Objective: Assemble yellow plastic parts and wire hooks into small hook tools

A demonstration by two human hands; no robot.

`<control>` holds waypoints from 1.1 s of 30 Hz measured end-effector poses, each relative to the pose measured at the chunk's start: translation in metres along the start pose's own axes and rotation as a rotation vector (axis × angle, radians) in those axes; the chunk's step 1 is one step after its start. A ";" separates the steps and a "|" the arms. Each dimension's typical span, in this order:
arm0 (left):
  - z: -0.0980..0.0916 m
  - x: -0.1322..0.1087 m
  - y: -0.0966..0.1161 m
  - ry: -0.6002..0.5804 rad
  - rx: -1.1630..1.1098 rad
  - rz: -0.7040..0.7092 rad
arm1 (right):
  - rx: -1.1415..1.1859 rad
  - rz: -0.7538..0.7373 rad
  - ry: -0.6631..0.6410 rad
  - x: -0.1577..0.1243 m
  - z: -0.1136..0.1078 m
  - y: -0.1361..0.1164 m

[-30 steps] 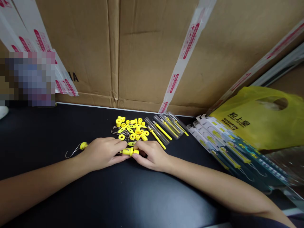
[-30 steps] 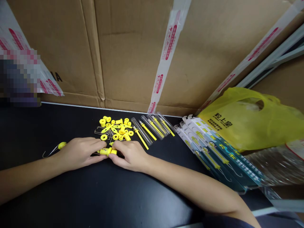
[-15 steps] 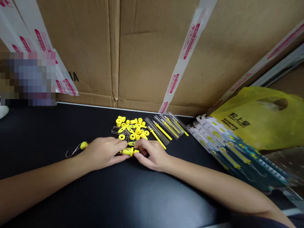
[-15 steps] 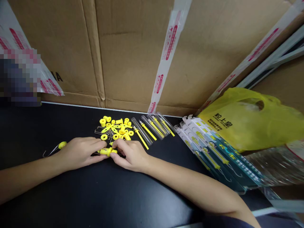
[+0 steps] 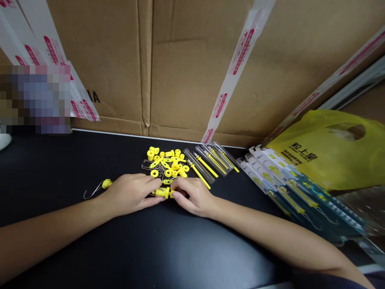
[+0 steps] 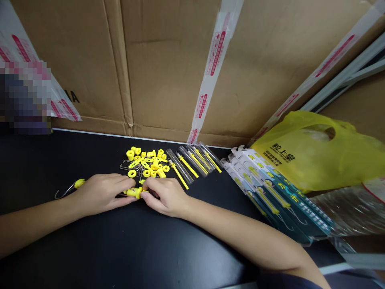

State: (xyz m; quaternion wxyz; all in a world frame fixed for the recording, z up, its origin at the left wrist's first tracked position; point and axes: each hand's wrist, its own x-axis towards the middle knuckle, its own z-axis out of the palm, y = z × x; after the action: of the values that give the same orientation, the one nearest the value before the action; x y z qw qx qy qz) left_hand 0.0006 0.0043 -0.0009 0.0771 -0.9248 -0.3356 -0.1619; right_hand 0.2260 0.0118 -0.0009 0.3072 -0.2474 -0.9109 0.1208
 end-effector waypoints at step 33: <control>0.000 0.001 0.001 0.004 -0.016 0.004 | -0.037 -0.001 -0.028 0.001 0.000 -0.001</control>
State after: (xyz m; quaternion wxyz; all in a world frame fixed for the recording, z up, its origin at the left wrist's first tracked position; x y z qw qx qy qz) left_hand 0.0019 0.0046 -0.0003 0.0706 -0.9257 -0.3324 -0.1663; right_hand 0.2250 0.0117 -0.0006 0.2897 -0.2508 -0.9174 0.1074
